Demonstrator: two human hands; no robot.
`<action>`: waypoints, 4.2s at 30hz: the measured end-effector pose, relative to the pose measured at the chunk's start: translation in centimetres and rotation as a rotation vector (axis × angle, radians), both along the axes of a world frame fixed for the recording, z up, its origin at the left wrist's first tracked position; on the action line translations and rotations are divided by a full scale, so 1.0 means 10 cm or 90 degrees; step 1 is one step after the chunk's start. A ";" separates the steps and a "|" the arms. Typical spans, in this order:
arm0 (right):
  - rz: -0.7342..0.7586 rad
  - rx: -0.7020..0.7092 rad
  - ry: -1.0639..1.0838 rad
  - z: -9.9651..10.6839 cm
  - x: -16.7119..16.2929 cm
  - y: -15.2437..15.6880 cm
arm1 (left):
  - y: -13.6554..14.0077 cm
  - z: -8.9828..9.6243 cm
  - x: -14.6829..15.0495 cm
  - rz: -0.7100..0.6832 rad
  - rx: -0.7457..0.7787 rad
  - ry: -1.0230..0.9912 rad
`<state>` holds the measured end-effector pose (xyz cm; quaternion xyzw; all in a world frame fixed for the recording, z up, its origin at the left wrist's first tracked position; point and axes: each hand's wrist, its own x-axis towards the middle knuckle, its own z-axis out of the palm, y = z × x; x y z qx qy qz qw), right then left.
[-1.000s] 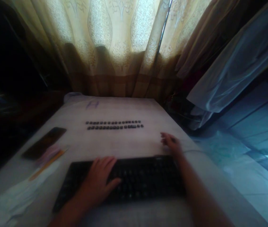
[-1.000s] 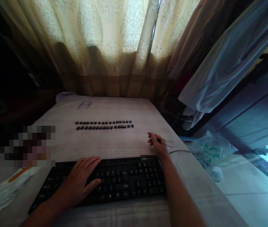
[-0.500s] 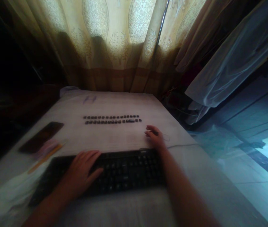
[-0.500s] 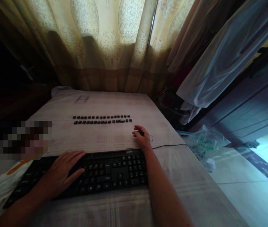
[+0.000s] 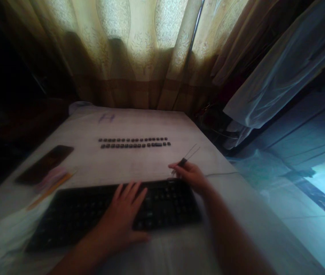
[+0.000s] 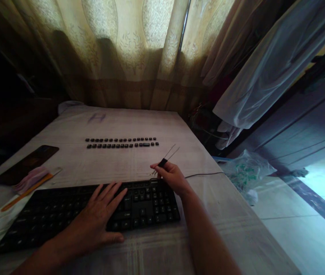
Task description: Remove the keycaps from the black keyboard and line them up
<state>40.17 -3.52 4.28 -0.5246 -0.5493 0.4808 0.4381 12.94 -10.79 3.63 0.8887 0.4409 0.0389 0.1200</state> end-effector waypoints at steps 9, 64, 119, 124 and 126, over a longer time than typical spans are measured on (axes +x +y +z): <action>0.160 -0.011 -0.056 -0.04 -0.11 -0.06 | 0.06 0.03 -0.01 0.047 -0.062 0.055; -0.162 0.224 -0.051 -0.06 -0.20 -0.36 | 0.09 0.11 -0.07 0.066 -0.074 0.032; 0.057 0.522 -0.364 0.14 -0.41 -0.34 | 0.11 0.27 0.03 0.327 -0.346 -0.563; -0.114 0.352 -0.481 0.02 0.34 0.56 | 0.29 0.09 -0.30 0.261 0.100 -0.347; -0.107 0.252 -0.603 -0.09 0.51 0.87 | 0.34 0.01 -0.38 0.219 0.174 -0.276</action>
